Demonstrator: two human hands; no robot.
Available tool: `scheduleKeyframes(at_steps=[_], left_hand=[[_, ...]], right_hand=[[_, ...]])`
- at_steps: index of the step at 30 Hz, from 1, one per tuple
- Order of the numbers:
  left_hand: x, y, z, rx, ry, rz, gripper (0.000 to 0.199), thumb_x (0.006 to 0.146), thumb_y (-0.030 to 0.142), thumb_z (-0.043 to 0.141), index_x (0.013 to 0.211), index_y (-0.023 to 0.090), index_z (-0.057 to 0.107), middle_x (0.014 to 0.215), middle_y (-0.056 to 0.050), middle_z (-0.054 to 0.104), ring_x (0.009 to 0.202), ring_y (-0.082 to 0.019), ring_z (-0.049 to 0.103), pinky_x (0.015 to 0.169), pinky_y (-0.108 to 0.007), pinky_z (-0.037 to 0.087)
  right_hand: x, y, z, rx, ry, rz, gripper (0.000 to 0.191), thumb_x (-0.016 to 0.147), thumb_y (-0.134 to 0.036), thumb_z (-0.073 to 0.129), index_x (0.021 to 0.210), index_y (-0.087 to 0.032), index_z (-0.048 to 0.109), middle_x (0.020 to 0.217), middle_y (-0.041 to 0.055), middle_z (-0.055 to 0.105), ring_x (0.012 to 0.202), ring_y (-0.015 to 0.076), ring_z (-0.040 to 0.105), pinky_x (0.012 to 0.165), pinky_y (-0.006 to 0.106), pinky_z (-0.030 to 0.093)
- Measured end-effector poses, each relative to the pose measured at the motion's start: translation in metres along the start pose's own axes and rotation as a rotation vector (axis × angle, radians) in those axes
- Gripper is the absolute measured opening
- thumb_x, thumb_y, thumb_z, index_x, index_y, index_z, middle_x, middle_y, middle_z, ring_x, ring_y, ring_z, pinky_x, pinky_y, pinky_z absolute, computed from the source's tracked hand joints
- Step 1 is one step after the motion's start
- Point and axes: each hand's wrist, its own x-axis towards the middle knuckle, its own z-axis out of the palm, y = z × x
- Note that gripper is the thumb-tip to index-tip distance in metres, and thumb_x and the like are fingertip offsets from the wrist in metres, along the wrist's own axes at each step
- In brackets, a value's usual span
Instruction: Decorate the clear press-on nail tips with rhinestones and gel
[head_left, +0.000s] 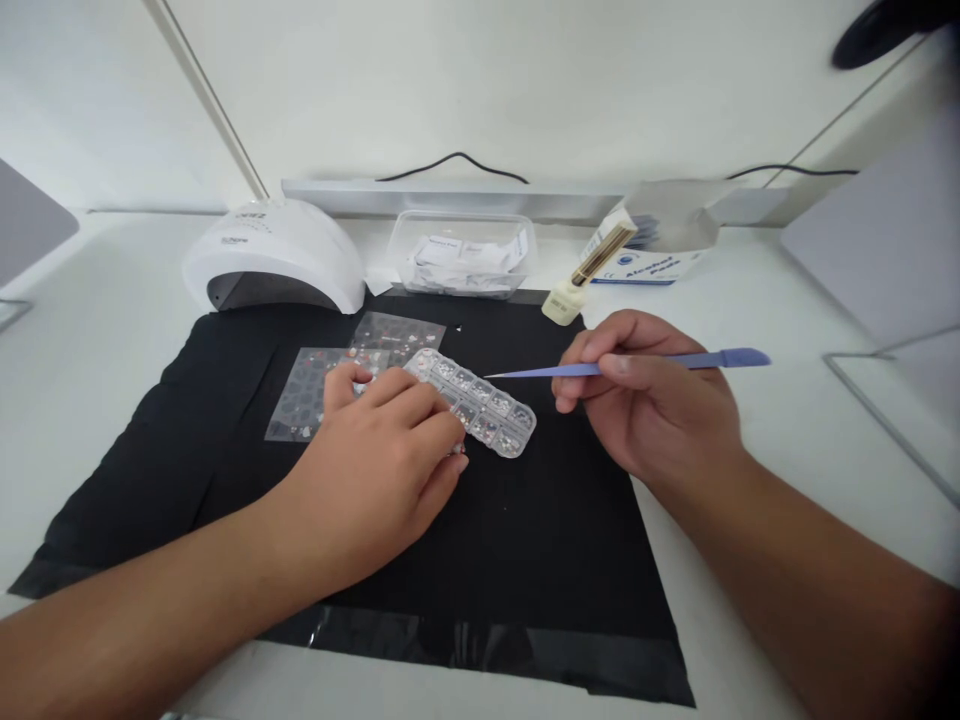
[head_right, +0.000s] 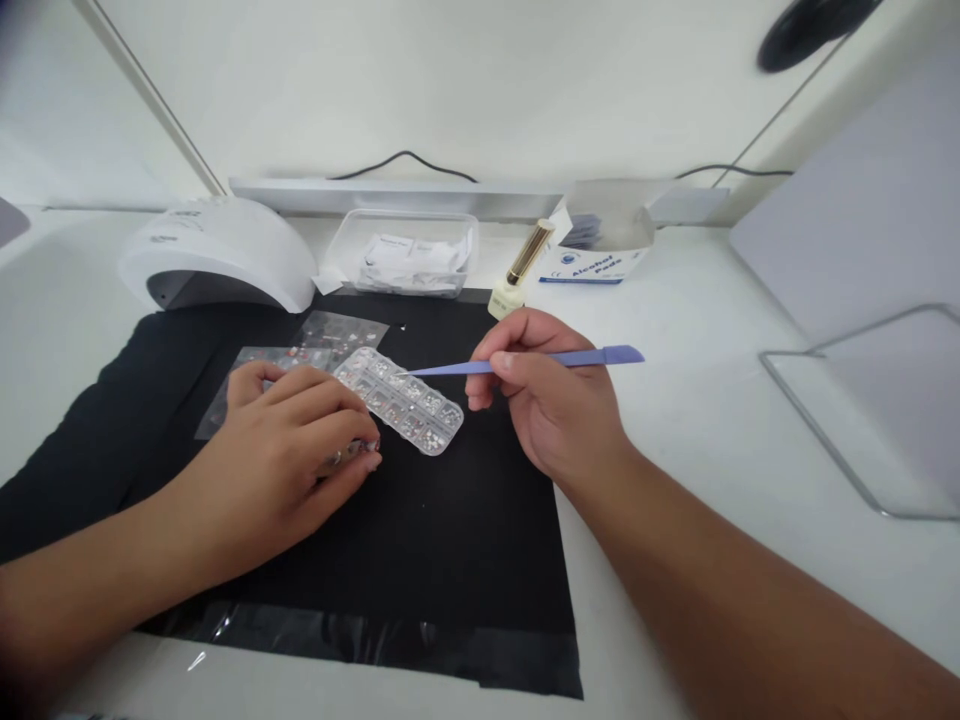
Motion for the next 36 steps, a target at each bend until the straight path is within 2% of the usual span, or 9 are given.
scheduleKeyframes(at_steps=[8, 13, 20, 27, 36], left_hand=[[0.0007, -0.0005, -0.0004, 0.005, 0.002, -0.014, 0.017, 0.094, 0.021, 0.05, 0.084, 0.019, 0.064, 0.093, -0.005, 0.069, 0.094, -0.025, 0.056, 0.088, -0.051, 0.028], [-0.0004, 0.0009, -0.0024, -0.012, -0.004, -0.028, 0.017, 0.093, 0.024, 0.049, 0.086, 0.019, 0.064, 0.093, -0.005, 0.068, 0.093, -0.026, 0.057, 0.087, -0.051, 0.028], [0.0, 0.0007, -0.0032, -0.018, -0.009, -0.017, 0.019, 0.094, 0.02, 0.047, 0.084, 0.02, 0.063, 0.091, -0.004, 0.068, 0.09, -0.024, 0.055, 0.085, -0.05, 0.027], [-0.0007, -0.0006, -0.0016, -0.005, -0.013, -0.007, 0.019, 0.095, 0.022, 0.048, 0.083, 0.02, 0.062, 0.081, -0.002, 0.065, 0.084, -0.022, 0.054, 0.08, -0.045, 0.026], [0.0006, -0.0026, -0.0026, 0.007, -0.077, 0.019, 0.012, 0.096, 0.021, 0.046, 0.093, 0.021, 0.058, 0.083, 0.0, 0.063, 0.08, -0.021, 0.056, 0.079, -0.042, 0.029]], right_hand=[[-0.0008, -0.0002, -0.0029, -0.009, -0.019, -0.012, 0.009, 0.076, -0.025, 0.071, 0.069, -0.022, 0.067, 0.056, -0.0003, 0.064, 0.048, 0.0141, 0.058, 0.048, 0.029, 0.046], [-0.0027, -0.0019, -0.0038, 0.037, -0.055, 0.002, 0.006, 0.075, -0.02, 0.07, 0.07, -0.02, 0.069, 0.057, 0.0007, 0.065, 0.05, 0.0139, 0.06, 0.049, 0.029, 0.046], [-0.005, -0.0023, -0.0042, 0.074, -0.131, 0.044, 0.006, 0.073, -0.016, 0.069, 0.07, -0.019, 0.072, 0.057, 0.0014, 0.067, 0.052, 0.0141, 0.06, 0.05, 0.028, 0.044], [-0.0051, -0.002, -0.0037, 0.061, -0.147, 0.036, 0.006, 0.075, -0.02, 0.072, 0.069, -0.021, 0.071, 0.055, 0.0003, 0.067, 0.051, 0.0143, 0.06, 0.05, 0.028, 0.045], [-0.0042, 0.0003, -0.0056, 0.06, -0.149, 0.007, 0.008, 0.074, -0.017, 0.067, 0.07, -0.021, 0.073, 0.055, 0.0008, 0.067, 0.051, 0.0143, 0.06, 0.048, 0.028, 0.045]])
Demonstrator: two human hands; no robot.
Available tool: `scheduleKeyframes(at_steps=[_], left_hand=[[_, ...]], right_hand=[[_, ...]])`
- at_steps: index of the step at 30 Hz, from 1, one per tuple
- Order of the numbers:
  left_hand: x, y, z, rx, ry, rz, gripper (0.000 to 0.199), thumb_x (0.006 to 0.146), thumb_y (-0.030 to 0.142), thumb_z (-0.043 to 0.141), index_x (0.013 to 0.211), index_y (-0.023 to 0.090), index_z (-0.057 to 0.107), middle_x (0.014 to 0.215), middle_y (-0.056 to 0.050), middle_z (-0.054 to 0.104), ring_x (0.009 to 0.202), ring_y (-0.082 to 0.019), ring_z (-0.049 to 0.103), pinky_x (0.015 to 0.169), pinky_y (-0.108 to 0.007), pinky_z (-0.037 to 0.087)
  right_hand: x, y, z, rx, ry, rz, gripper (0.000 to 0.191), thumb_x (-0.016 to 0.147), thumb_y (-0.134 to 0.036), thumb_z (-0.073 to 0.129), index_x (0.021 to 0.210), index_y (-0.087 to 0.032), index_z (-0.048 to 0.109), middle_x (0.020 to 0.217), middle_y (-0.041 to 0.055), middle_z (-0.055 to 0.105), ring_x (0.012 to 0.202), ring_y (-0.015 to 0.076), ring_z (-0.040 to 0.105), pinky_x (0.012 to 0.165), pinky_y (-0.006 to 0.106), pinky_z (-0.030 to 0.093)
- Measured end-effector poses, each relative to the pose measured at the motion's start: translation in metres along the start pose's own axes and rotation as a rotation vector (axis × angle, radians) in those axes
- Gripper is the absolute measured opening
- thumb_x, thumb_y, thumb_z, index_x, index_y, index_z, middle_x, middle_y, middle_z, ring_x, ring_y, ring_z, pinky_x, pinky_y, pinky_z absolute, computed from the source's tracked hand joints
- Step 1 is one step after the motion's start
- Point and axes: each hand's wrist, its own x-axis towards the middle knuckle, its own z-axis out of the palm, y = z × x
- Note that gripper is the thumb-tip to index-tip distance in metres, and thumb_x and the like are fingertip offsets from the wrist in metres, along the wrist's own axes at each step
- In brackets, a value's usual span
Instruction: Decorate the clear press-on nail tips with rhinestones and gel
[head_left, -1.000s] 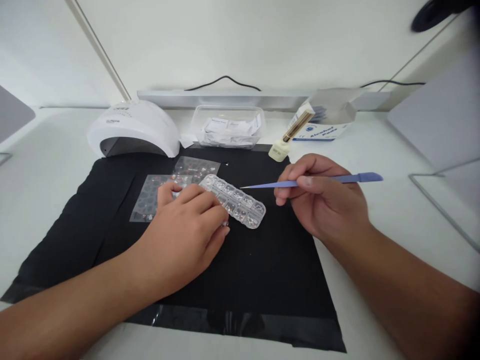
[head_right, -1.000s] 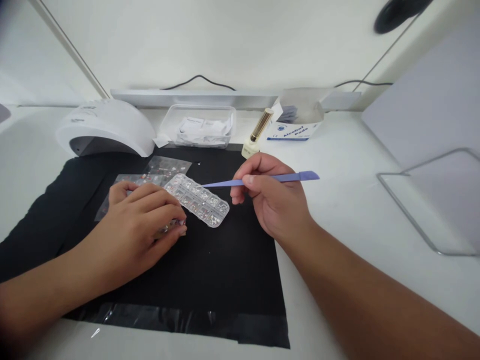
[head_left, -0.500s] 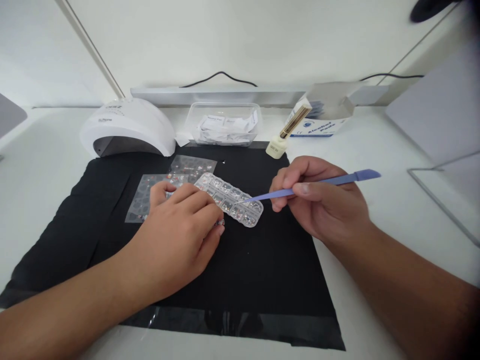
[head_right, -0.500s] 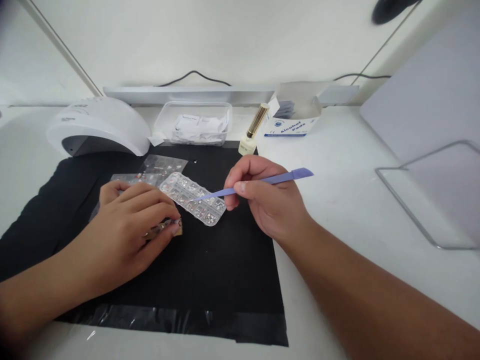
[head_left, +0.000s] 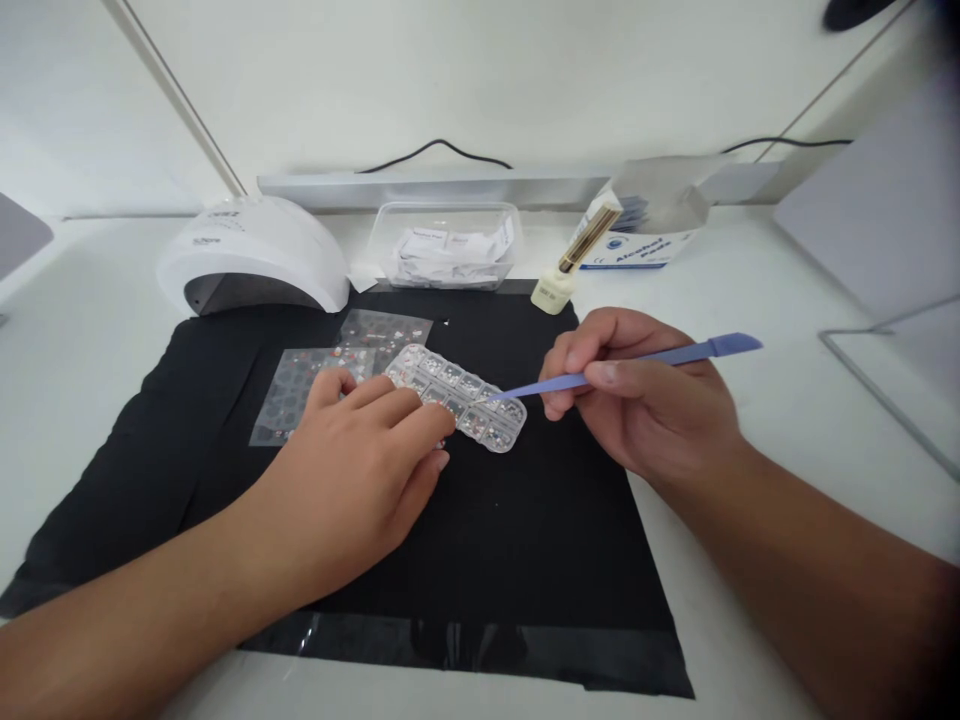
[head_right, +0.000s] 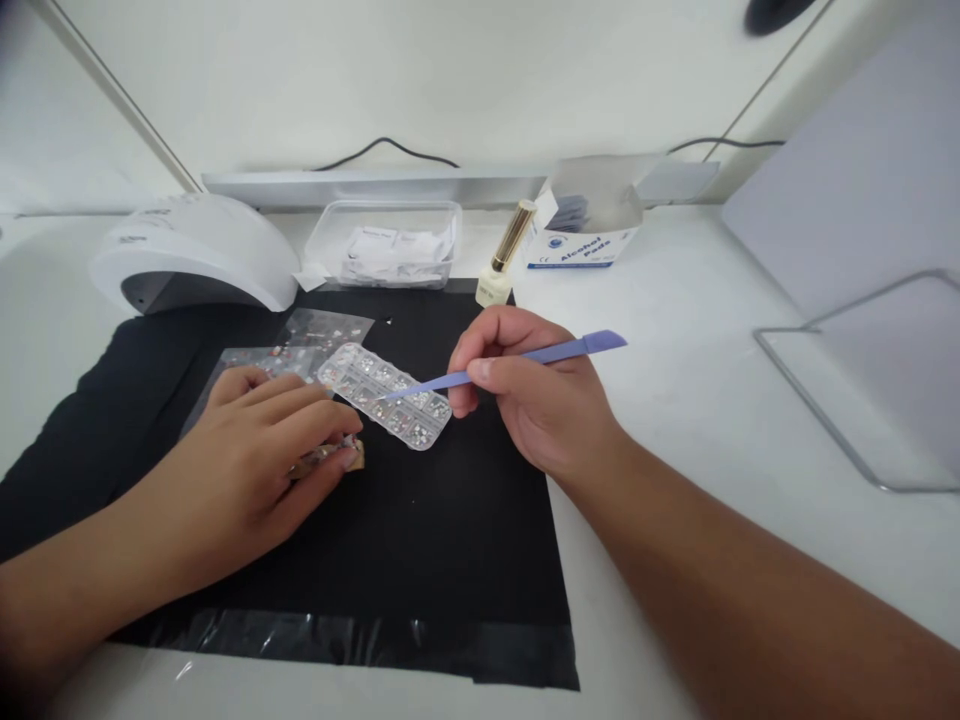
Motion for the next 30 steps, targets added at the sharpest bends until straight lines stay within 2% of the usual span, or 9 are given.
scheduleKeyframes(at_steps=[8, 17, 24, 28, 30], left_hand=[[0.0001, 0.0004, 0.0024, 0.055, -0.026, 0.032, 0.021, 0.098, 0.02, 0.04, 0.089, 0.022, 0.059, 0.08, -0.001, 0.06, 0.077, -0.02, 0.055, 0.079, -0.042, 0.03], [0.0002, -0.0024, 0.0001, 0.02, -0.064, 0.023, 0.016, 0.097, 0.023, 0.042, 0.093, 0.021, 0.058, 0.087, -0.001, 0.064, 0.084, -0.023, 0.057, 0.077, -0.041, 0.03], [-0.0002, -0.0045, 0.0037, 0.01, -0.028, 0.012, 0.015, 0.097, 0.03, 0.049, 0.091, 0.019, 0.057, 0.081, -0.002, 0.063, 0.081, -0.023, 0.057, 0.078, -0.042, 0.031], [-0.0018, -0.0044, 0.0013, -0.015, -0.031, 0.003, 0.018, 0.096, 0.037, 0.051, 0.095, 0.02, 0.056, 0.086, -0.002, 0.064, 0.085, -0.025, 0.057, 0.083, -0.045, 0.032], [-0.0019, -0.004, -0.0012, -0.026, -0.03, 0.003, 0.016, 0.097, 0.034, 0.049, 0.098, 0.02, 0.056, 0.089, -0.003, 0.063, 0.087, -0.025, 0.057, 0.083, -0.045, 0.032]], right_hand=[[0.0009, -0.0004, -0.0008, -0.007, 0.008, -0.006, 0.006, 0.075, -0.019, 0.068, 0.071, -0.02, 0.072, 0.055, 0.0013, 0.066, 0.051, 0.0146, 0.06, 0.05, 0.028, 0.044], [0.0028, -0.0002, -0.0013, 0.011, 0.057, -0.051, 0.007, 0.072, -0.015, 0.067, 0.069, -0.019, 0.071, 0.057, 0.0011, 0.066, 0.049, 0.0143, 0.06, 0.047, 0.028, 0.046], [0.0035, 0.0001, -0.0037, 0.017, 0.043, -0.058, 0.006, 0.073, -0.016, 0.067, 0.07, -0.019, 0.071, 0.058, 0.0004, 0.065, 0.049, 0.0142, 0.06, 0.048, 0.028, 0.046], [0.0028, -0.0007, -0.0035, 0.017, 0.069, -0.048, 0.006, 0.073, -0.016, 0.067, 0.069, -0.019, 0.07, 0.058, 0.0004, 0.065, 0.049, 0.0142, 0.06, 0.048, 0.029, 0.045], [0.0026, -0.0009, -0.0033, 0.001, 0.083, -0.044, 0.006, 0.074, -0.017, 0.067, 0.069, -0.02, 0.07, 0.057, 0.0002, 0.064, 0.049, 0.0141, 0.06, 0.048, 0.029, 0.044]])
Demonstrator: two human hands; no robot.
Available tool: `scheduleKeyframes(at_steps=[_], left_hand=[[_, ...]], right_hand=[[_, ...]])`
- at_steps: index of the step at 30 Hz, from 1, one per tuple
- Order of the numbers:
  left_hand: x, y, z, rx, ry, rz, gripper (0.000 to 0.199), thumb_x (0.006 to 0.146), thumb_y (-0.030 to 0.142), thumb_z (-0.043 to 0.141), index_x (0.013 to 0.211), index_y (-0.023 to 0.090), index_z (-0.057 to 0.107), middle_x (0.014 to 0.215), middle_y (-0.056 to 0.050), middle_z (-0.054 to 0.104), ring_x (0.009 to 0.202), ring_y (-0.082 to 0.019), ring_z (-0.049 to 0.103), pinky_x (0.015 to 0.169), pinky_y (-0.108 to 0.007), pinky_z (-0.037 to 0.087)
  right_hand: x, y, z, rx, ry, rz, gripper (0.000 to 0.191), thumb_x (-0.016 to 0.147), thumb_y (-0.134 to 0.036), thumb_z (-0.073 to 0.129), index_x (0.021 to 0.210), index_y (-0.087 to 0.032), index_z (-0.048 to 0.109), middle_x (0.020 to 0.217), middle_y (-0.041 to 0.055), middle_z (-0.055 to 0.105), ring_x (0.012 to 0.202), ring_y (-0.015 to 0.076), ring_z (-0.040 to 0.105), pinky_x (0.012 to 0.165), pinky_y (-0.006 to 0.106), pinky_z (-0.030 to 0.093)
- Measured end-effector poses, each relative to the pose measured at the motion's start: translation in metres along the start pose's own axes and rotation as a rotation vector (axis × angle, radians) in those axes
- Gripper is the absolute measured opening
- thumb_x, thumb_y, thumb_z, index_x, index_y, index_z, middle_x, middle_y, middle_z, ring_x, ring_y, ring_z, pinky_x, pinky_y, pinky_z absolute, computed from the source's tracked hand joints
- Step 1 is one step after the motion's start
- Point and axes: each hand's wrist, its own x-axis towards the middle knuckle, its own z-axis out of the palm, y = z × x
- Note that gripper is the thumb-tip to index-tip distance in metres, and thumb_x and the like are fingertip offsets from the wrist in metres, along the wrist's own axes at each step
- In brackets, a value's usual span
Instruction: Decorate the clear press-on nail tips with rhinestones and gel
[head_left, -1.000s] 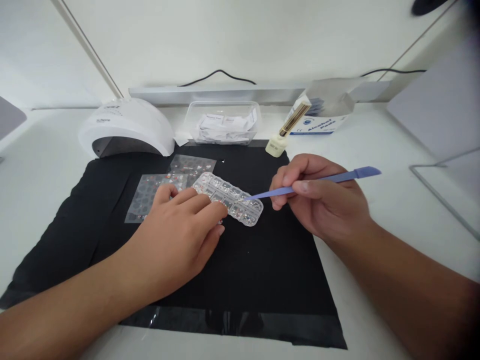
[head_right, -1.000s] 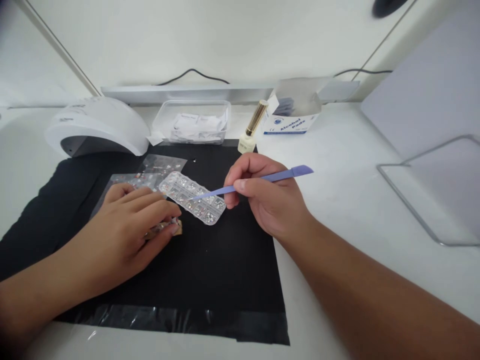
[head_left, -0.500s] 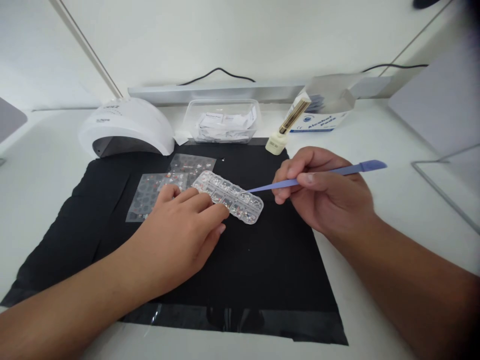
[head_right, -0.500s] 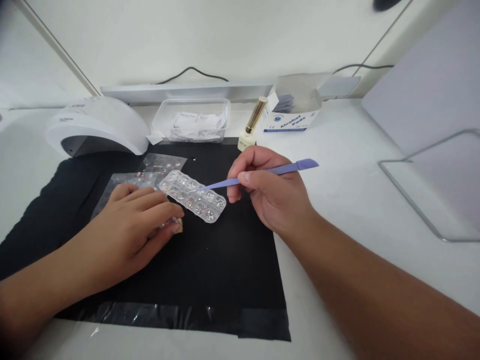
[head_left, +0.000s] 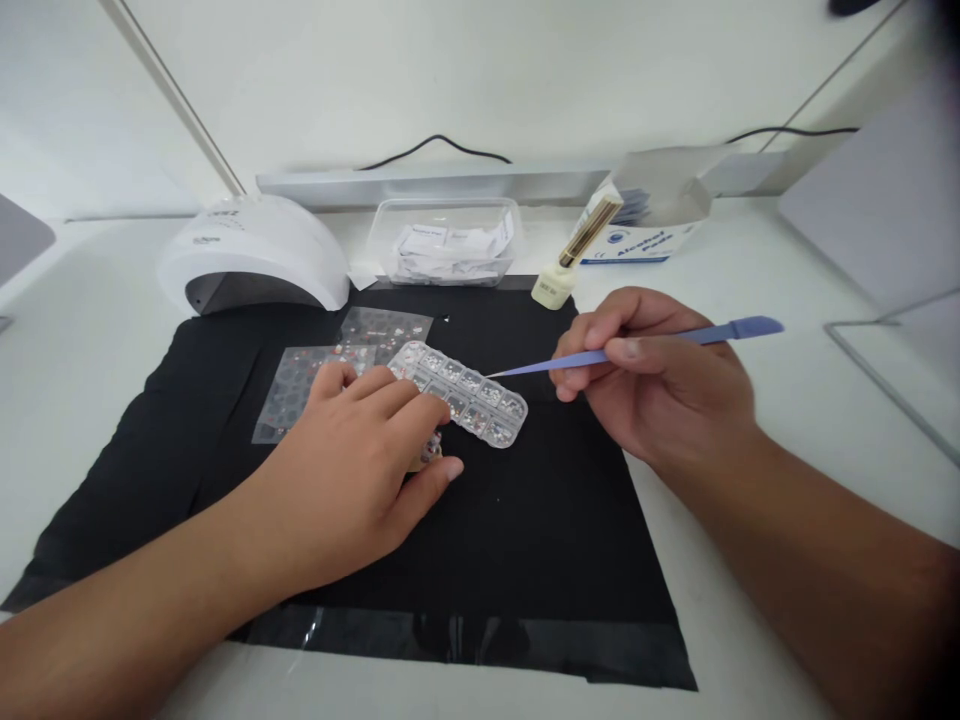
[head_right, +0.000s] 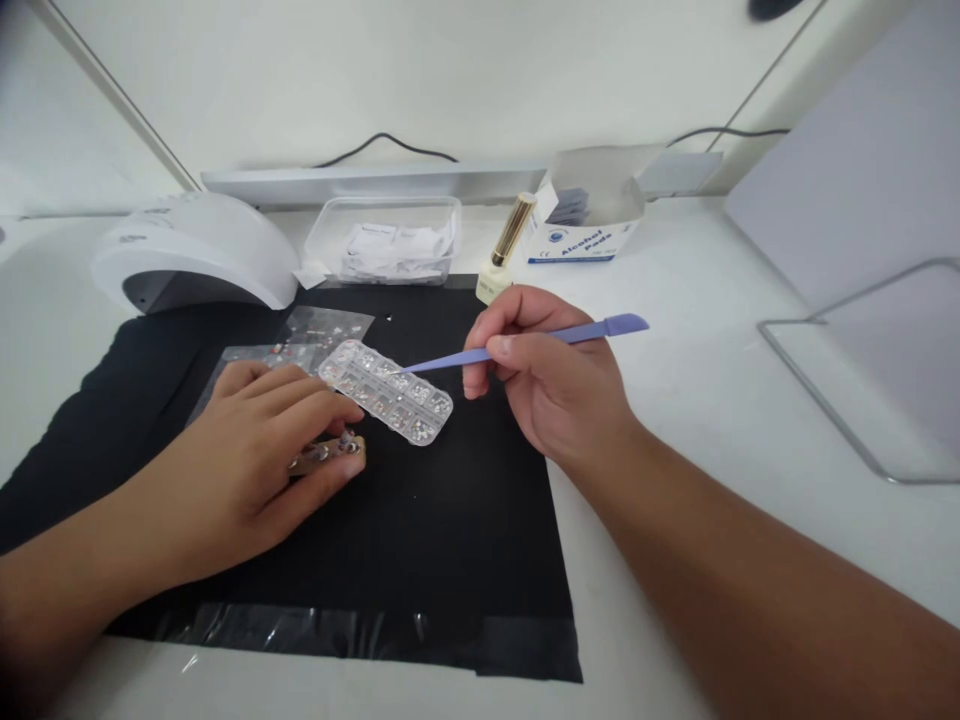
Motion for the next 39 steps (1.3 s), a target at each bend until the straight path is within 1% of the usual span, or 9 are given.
scheduleKeyframes(at_steps=[4, 7, 11, 16, 25, 31, 34, 36, 39], left_hand=[[0.0005, 0.0002, -0.0031, 0.016, -0.016, 0.016, 0.014, 0.095, 0.02, 0.042, 0.096, 0.021, 0.056, 0.089, -0.002, 0.061, 0.086, -0.023, 0.055, 0.083, -0.045, 0.032], [0.0012, -0.0003, -0.0032, 0.023, -0.036, 0.022, 0.017, 0.093, 0.017, 0.041, 0.091, 0.021, 0.057, 0.086, -0.002, 0.06, 0.084, -0.023, 0.054, 0.082, -0.044, 0.031], [0.0023, -0.0004, -0.0028, 0.006, -0.06, 0.006, 0.017, 0.094, 0.018, 0.04, 0.091, 0.022, 0.057, 0.087, -0.002, 0.06, 0.084, -0.023, 0.053, 0.081, -0.044, 0.03], [0.002, 0.0004, -0.0026, -0.017, -0.086, -0.015, 0.016, 0.095, 0.019, 0.04, 0.09, 0.021, 0.055, 0.088, -0.003, 0.06, 0.086, -0.023, 0.052, 0.083, -0.045, 0.029], [0.0037, -0.0013, -0.0013, -0.037, -0.119, -0.037, 0.015, 0.095, 0.018, 0.038, 0.09, 0.021, 0.053, 0.091, -0.003, 0.06, 0.088, -0.024, 0.052, 0.084, -0.048, 0.029], [0.0033, -0.0023, 0.0003, -0.053, -0.099, -0.047, 0.014, 0.096, 0.02, 0.04, 0.091, 0.021, 0.053, 0.092, -0.003, 0.062, 0.09, -0.024, 0.052, 0.088, -0.048, 0.028], [0.0032, -0.0025, 0.0003, -0.048, -0.104, -0.05, 0.013, 0.097, 0.022, 0.041, 0.092, 0.02, 0.053, 0.093, -0.004, 0.063, 0.091, -0.024, 0.053, 0.089, -0.048, 0.028], [0.0029, -0.0025, -0.0001, -0.049, -0.108, -0.052, 0.013, 0.097, 0.022, 0.041, 0.093, 0.02, 0.053, 0.093, -0.004, 0.063, 0.092, -0.024, 0.053, 0.088, -0.048, 0.029], [0.0024, -0.0025, -0.0006, -0.049, -0.078, -0.058, 0.01, 0.096, 0.022, 0.043, 0.095, 0.021, 0.053, 0.095, -0.003, 0.063, 0.091, -0.024, 0.053, 0.088, -0.048, 0.029]], right_hand=[[0.0004, 0.001, 0.0001, -0.01, 0.003, -0.019, 0.005, 0.073, -0.018, 0.066, 0.069, -0.02, 0.069, 0.056, -0.0003, 0.065, 0.048, 0.0143, 0.059, 0.047, 0.029, 0.045], [0.0008, 0.0019, 0.0002, 0.005, -0.009, -0.037, 0.006, 0.073, -0.017, 0.066, 0.07, -0.019, 0.069, 0.056, 0.0005, 0.065, 0.048, 0.0145, 0.059, 0.047, 0.029, 0.044], [0.0007, 0.0017, 0.001, 0.007, -0.008, -0.028, 0.008, 0.072, -0.015, 0.064, 0.07, -0.019, 0.07, 0.055, 0.0011, 0.065, 0.048, 0.0149, 0.059, 0.047, 0.029, 0.044], [0.0005, 0.0004, 0.0013, -0.022, 0.007, -0.012, 0.006, 0.073, -0.019, 0.066, 0.068, -0.022, 0.069, 0.055, -0.0001, 0.064, 0.048, 0.0149, 0.059, 0.047, 0.03, 0.044], [0.0011, 0.0021, -0.001, 0.0, -0.022, -0.037, 0.006, 0.076, -0.021, 0.068, 0.07, -0.02, 0.07, 0.056, 0.0006, 0.065, 0.048, 0.0147, 0.06, 0.047, 0.029, 0.045], [0.0015, 0.001, -0.0009, -0.004, -0.019, -0.02, 0.008, 0.075, -0.024, 0.071, 0.07, -0.019, 0.07, 0.056, 0.001, 0.065, 0.048, 0.0148, 0.06, 0.046, 0.029, 0.045], [0.0015, 0.0012, -0.0004, -0.001, -0.012, -0.02, 0.005, 0.073, -0.021, 0.069, 0.069, -0.02, 0.07, 0.055, 0.0008, 0.065, 0.048, 0.0147, 0.06, 0.046, 0.029, 0.045], [0.0013, 0.0014, -0.0003, 0.01, -0.009, -0.021, 0.007, 0.072, -0.017, 0.065, 0.069, -0.02, 0.071, 0.055, 0.0008, 0.065, 0.048, 0.0147, 0.06, 0.046, 0.029, 0.045], [0.0011, 0.0015, -0.0004, 0.002, -0.005, -0.018, 0.008, 0.072, -0.016, 0.065, 0.069, -0.021, 0.071, 0.055, 0.0005, 0.065, 0.048, 0.0149, 0.06, 0.047, 0.029, 0.045]])
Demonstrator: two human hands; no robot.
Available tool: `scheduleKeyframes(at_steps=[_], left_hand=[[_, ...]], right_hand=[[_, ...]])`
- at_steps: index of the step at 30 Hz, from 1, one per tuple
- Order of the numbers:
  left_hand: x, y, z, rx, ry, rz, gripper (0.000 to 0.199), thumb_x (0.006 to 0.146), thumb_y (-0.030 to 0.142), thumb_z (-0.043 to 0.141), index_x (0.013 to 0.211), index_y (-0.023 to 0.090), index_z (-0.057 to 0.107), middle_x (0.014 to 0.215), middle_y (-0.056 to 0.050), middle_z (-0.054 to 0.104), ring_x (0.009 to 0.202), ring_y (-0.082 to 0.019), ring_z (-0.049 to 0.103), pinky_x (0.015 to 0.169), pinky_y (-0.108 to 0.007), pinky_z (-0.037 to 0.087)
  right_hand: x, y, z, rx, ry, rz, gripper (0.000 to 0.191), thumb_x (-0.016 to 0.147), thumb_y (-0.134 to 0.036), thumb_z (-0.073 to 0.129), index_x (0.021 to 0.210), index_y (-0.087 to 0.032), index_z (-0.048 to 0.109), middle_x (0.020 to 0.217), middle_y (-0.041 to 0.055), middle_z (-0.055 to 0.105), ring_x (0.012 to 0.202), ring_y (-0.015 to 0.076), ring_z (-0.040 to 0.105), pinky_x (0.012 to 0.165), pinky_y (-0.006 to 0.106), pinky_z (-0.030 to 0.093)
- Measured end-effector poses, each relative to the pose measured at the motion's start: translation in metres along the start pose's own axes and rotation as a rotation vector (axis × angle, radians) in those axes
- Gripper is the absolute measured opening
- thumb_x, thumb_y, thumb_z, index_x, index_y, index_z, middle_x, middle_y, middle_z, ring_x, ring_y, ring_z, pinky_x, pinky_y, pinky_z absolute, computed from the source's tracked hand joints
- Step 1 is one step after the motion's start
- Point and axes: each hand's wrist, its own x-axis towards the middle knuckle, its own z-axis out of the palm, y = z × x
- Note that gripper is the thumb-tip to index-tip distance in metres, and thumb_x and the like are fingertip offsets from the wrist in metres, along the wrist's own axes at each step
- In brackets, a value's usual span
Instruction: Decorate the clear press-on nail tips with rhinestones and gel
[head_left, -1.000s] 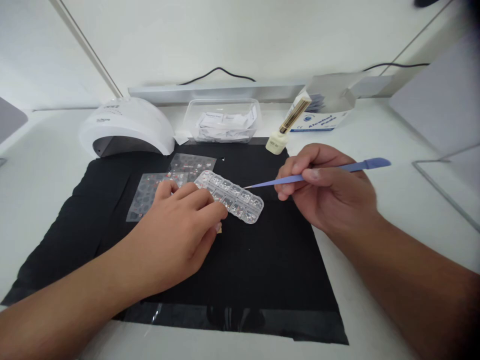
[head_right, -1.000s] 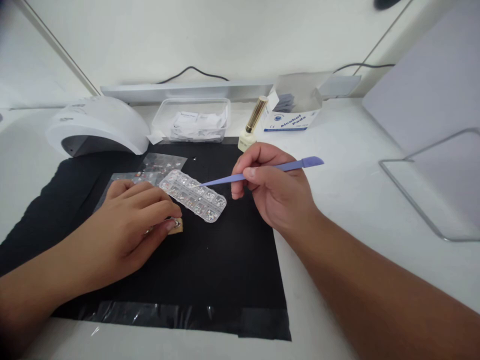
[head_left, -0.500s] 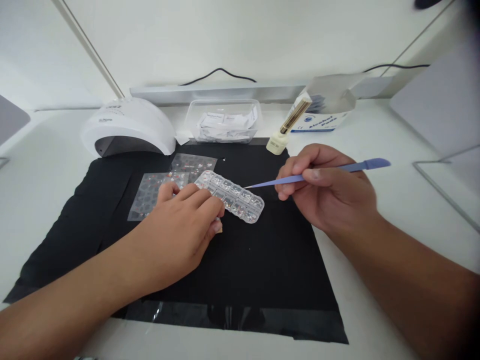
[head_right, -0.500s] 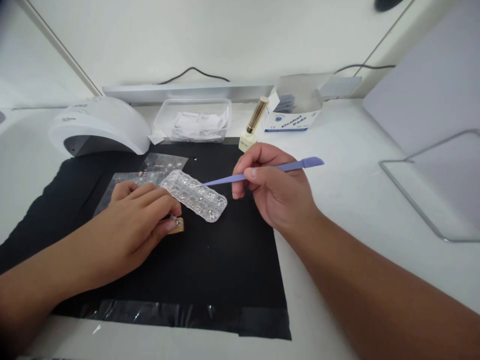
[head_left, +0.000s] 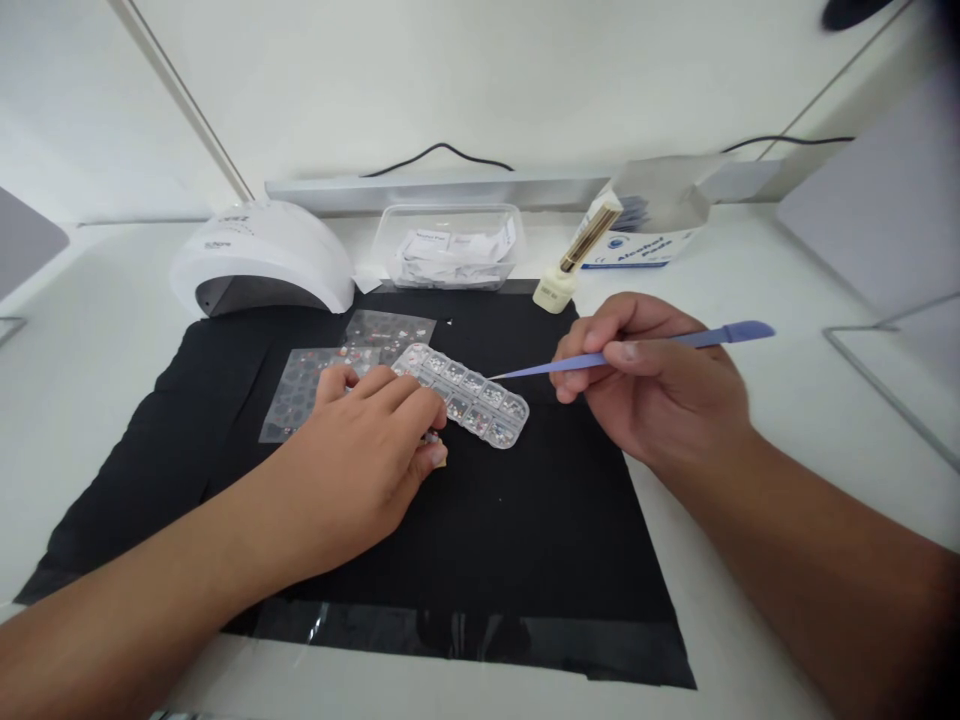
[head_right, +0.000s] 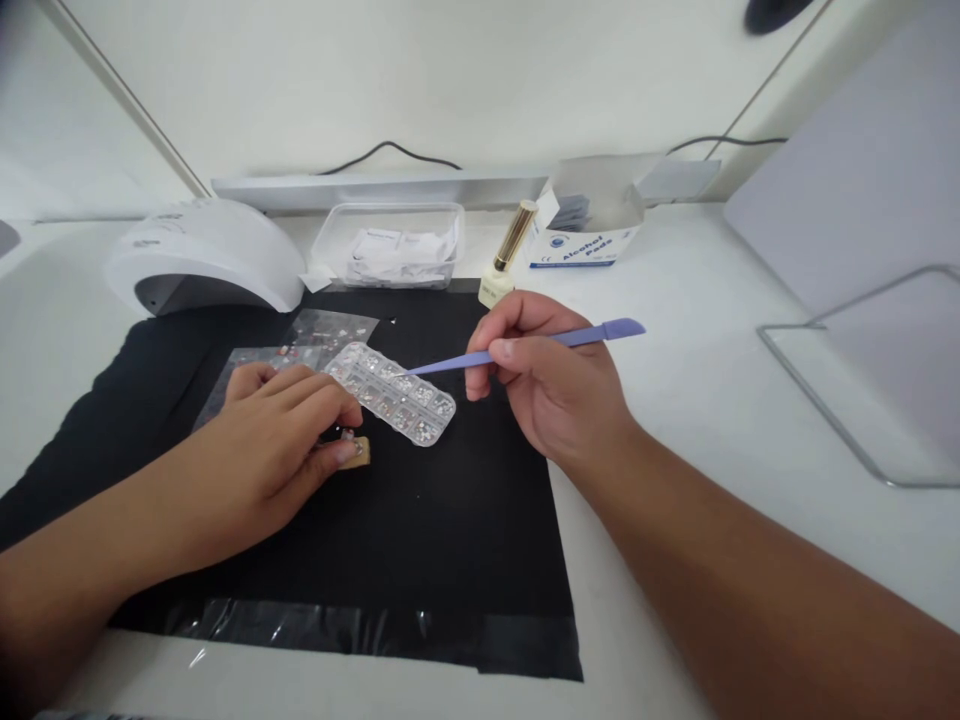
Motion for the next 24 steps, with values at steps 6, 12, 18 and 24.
scheduleKeyframes(at_steps=[6, 12, 18, 24], left_hand=[[-0.0001, -0.0003, -0.0002, -0.005, 0.002, -0.002, 0.007, 0.096, 0.022, 0.046, 0.092, 0.021, 0.051, 0.093, -0.002, 0.061, 0.089, -0.024, 0.053, 0.087, -0.05, 0.029], [0.0003, -0.0007, -0.0002, -0.005, 0.005, 0.0, 0.007, 0.096, 0.022, 0.046, 0.09, 0.021, 0.051, 0.091, -0.002, 0.061, 0.088, -0.023, 0.052, 0.087, -0.049, 0.029], [0.0001, -0.0013, 0.0006, -0.019, -0.012, -0.003, 0.01, 0.097, 0.024, 0.045, 0.09, 0.02, 0.051, 0.091, -0.002, 0.062, 0.089, -0.023, 0.052, 0.089, -0.05, 0.028], [0.0022, -0.0013, -0.001, -0.021, -0.054, -0.019, 0.012, 0.098, 0.026, 0.044, 0.089, 0.02, 0.05, 0.09, -0.003, 0.061, 0.09, -0.025, 0.053, 0.089, -0.052, 0.029]], right_hand=[[-0.0001, 0.0005, -0.0008, -0.01, -0.008, -0.004, 0.006, 0.075, -0.023, 0.07, 0.07, -0.02, 0.07, 0.056, 0.001, 0.064, 0.048, 0.0148, 0.06, 0.046, 0.03, 0.045], [-0.0002, 0.0002, 0.0001, -0.002, -0.005, -0.006, 0.005, 0.075, -0.022, 0.071, 0.07, -0.02, 0.071, 0.056, 0.0012, 0.064, 0.048, 0.015, 0.06, 0.046, 0.029, 0.045], [0.0003, -0.0005, -0.0002, -0.019, -0.015, -0.003, 0.008, 0.075, -0.025, 0.072, 0.069, -0.02, 0.07, 0.055, 0.0012, 0.064, 0.048, 0.0155, 0.06, 0.046, 0.031, 0.045], [-0.0001, -0.0003, -0.0013, -0.004, -0.036, -0.004, 0.006, 0.077, -0.02, 0.069, 0.071, -0.019, 0.07, 0.058, 0.0011, 0.065, 0.05, 0.015, 0.061, 0.048, 0.03, 0.046]])
